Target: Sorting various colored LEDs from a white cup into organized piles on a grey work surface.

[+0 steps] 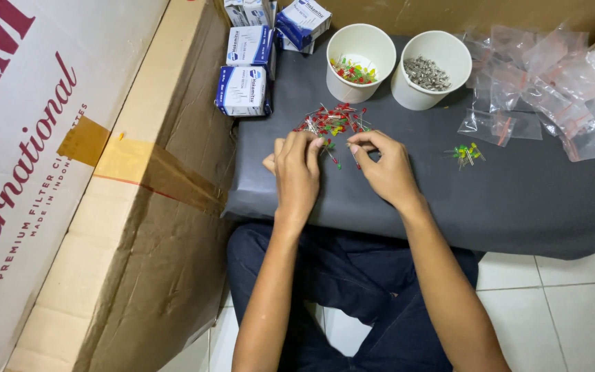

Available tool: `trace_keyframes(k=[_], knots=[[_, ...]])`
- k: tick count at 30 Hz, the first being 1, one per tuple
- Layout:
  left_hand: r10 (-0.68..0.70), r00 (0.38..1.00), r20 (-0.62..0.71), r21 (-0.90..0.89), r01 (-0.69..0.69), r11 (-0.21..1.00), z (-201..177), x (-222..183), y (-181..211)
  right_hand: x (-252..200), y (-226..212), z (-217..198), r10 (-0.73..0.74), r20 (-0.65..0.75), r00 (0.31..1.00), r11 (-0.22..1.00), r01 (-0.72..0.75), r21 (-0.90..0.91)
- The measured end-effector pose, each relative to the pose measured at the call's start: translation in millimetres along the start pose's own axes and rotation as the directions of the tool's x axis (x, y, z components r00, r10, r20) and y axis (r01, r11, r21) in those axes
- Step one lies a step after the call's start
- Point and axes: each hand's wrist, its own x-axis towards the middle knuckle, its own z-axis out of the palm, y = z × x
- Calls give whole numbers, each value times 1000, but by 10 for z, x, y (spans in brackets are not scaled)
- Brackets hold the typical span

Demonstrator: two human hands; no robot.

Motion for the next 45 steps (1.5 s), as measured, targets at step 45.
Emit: trace_keyframes(k=[45], knots=[[306, 912, 272, -49, -304, 951, 1654, -255, 1097, -548, 1057, -1721, -64, -326, 943, 949, -44, -313]])
